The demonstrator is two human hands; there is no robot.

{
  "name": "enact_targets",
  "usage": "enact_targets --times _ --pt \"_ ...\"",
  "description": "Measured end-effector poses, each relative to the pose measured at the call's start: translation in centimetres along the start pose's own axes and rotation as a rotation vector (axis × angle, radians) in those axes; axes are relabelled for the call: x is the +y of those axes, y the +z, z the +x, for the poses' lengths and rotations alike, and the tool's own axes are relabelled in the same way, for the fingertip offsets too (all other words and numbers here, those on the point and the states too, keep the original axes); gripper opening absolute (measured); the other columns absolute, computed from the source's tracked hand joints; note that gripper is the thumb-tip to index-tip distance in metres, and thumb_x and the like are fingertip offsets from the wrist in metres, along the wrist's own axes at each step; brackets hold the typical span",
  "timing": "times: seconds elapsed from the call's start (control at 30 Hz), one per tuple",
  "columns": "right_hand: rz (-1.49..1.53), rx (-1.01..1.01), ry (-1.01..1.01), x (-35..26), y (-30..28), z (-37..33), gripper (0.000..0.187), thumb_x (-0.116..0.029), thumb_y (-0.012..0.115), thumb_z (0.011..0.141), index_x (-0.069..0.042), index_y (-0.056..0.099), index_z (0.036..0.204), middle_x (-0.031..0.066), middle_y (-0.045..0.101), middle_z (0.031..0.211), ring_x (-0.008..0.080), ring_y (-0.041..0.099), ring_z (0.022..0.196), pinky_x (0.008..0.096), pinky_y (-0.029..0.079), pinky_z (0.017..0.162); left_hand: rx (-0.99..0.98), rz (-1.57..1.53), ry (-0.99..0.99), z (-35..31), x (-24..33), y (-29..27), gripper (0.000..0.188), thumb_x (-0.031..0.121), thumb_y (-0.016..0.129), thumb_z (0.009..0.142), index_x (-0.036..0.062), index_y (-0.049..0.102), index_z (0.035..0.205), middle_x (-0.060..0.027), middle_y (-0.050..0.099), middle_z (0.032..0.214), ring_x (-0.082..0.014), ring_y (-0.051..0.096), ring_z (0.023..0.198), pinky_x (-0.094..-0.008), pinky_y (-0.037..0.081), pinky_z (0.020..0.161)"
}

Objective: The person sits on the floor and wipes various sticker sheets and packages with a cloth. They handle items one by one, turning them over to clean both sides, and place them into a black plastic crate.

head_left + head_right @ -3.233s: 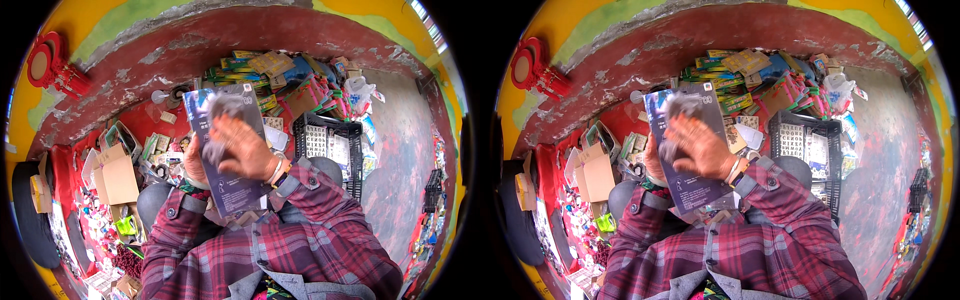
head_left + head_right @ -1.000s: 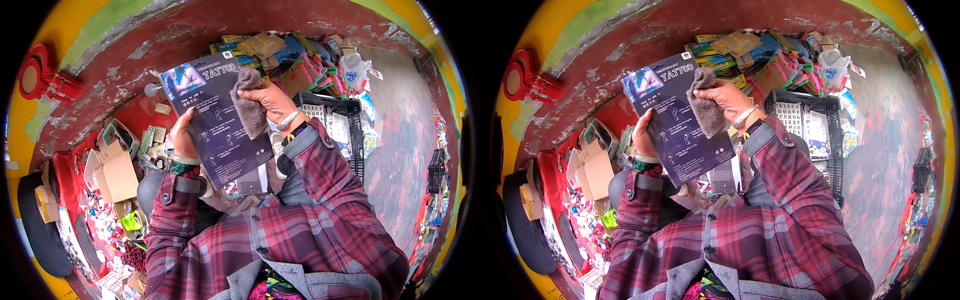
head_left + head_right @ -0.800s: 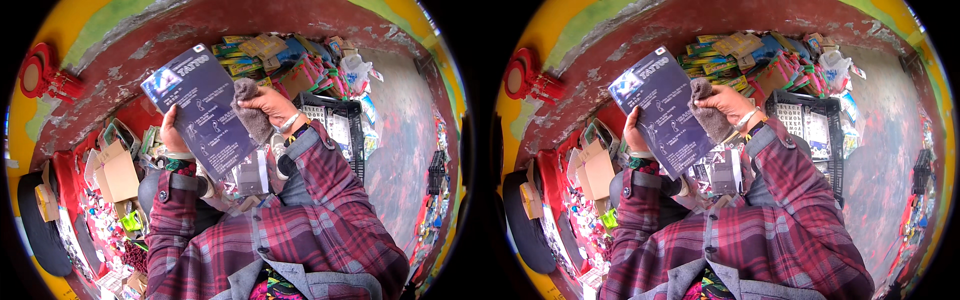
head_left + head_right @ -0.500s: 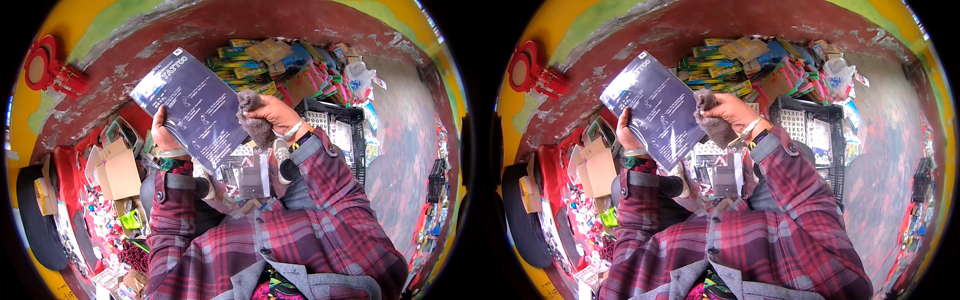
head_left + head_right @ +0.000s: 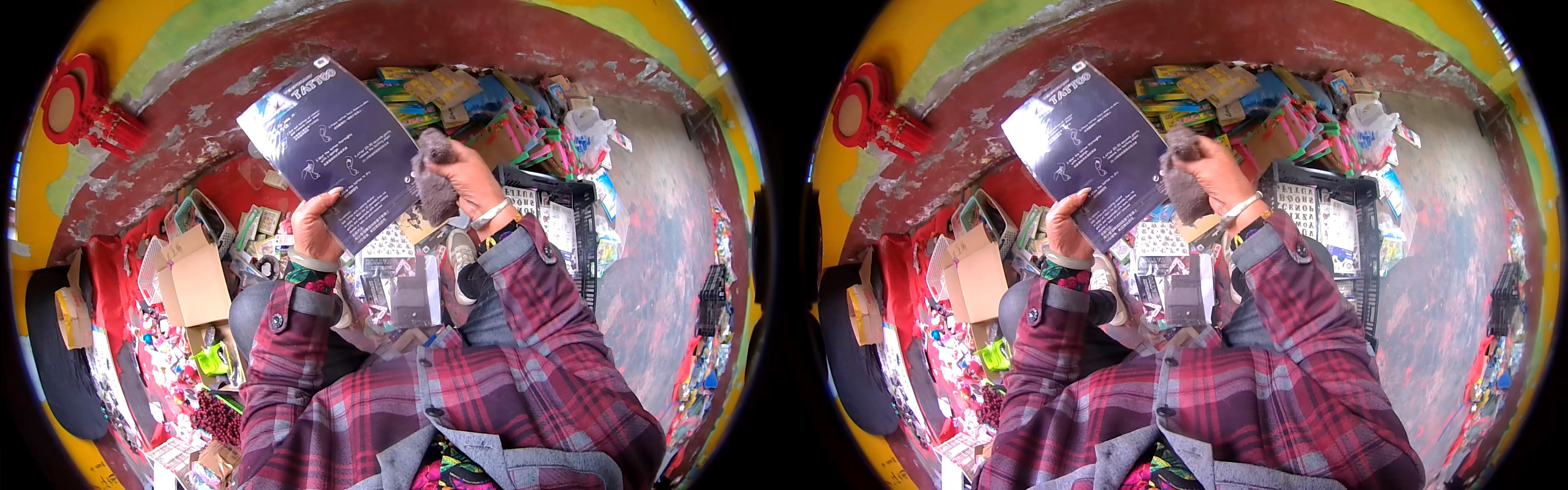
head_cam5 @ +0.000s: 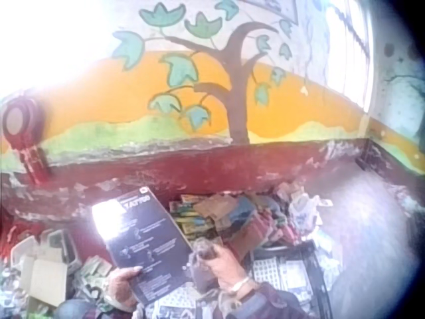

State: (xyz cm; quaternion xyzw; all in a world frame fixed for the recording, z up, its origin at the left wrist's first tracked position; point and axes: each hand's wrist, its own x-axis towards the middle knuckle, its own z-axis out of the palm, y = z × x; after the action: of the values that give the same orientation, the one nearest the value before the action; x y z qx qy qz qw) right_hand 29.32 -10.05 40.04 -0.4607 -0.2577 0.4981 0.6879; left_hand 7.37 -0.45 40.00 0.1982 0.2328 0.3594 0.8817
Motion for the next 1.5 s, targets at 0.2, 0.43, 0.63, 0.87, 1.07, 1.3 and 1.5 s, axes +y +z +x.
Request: enact_targets --times 0.2,0.43,0.63,0.87,1.07,1.3,1.5 --pt "-0.64 0.425 -0.706 -3.0 0.9 -0.8 0.026 -0.002 0.055 0.082 -0.002 0.055 0.108 0.0094 0.062 0.097 0.0183 0.06 0.09 0.0289 0.048 0.076 0.052 0.001 0.089 0.4 1.0 -0.1 0.02 -0.001 0.051 0.078 -0.0098 0.058 0.093 -0.019 0.062 0.091 -0.0292 0.062 0.081 -0.0426 0.052 0.076" --pt "-1.156 -0.321 -0.778 3.0 8.7 -4.1 0.059 -0.005 0.055 0.072 -0.011 0.042 0.129 0.0139 0.04 0.134 0.0259 0.035 0.127 0.0433 0.025 0.104 -0.32 -0.265 -0.185 0.9 -1.0 -1.0 0.033 0.027 0.042 0.092 0.0013 0.055 0.109 -0.0155 0.059 0.109 -0.0271 0.057 0.1 -0.038 0.043 0.091" --pt "-1.206 -0.139 -0.767 1.8 6.9 -2.3 0.064 -0.004 0.058 0.07 -0.011 0.039 0.131 0.0132 0.037 0.136 0.0273 0.032 0.129 0.0436 0.021 0.106 -0.315 -0.337 -0.206 -0.9 -0.8 3.1 0.049 0.033 0.035 0.094 -0.0003 0.035 0.131 -0.0169 0.042 0.132 -0.0312 0.043 0.12 -0.0454 0.031 0.102" --pt "-1.117 -0.085 -0.822 2.5 4.9 -1.2 0.064 -0.004 0.056 0.07 -0.008 0.037 0.131 0.0151 0.036 0.136 0.029 0.033 0.128 0.0414 0.023 0.107 -0.269 -0.237 -0.049 -1.0 -0.1 3.1 0.048 0.031 0.036 0.094 -0.0011 0.036 0.129 -0.0182 0.044 0.129 -0.0324 0.046 0.116 -0.0461 0.034 0.1" --pt "-1.219 -0.475 -0.794 2.8 8.5 -4.4 0.062 -0.005 0.058 0.07 -0.01 0.042 0.13 0.012 0.038 0.137 0.0254 0.032 0.13 0.0428 0.023 0.106 -0.396 -0.274 -0.235 0.8 -0.1 -2.2 0.045 0.039 0.039 0.093 0.0001 0.056 0.107 -0.0167 0.058 0.109 -0.0284 0.058 0.097 -0.0421 0.046 0.088" --pt "-0.813 0.158 -0.44 2.3 1.9 0.9 0.041 -0.019 0.057 0.082 -0.009 0.048 0.12 0.0144 0.06 0.106 0.0319 0.057 0.099 0.033 0.045 0.083 -0.199 -0.203 0.06 -0.9 0.9 2.3 0.043 0.027 0.039 0.094 -0.0014 0.041 0.125 -0.02 0.049 0.123 -0.0359 0.05 0.11 -0.0507 0.039 0.095" --pt "0.493 0.133 0.031 -1.0 0.9 0.2 0.033 -0.032 0.054 0.088 -0.005 0.054 0.108 0.0065 0.06 0.102 0.0196 0.058 0.093 0.0348 0.047 0.083 -0.212 -0.198 0.153 -1.1 2.9 2.0 0.038 0.024 0.041 0.093 -0.0002 0.045 0.122 -0.0176 0.052 0.12 -0.0345 0.053 0.107 -0.0491 0.042 0.092"
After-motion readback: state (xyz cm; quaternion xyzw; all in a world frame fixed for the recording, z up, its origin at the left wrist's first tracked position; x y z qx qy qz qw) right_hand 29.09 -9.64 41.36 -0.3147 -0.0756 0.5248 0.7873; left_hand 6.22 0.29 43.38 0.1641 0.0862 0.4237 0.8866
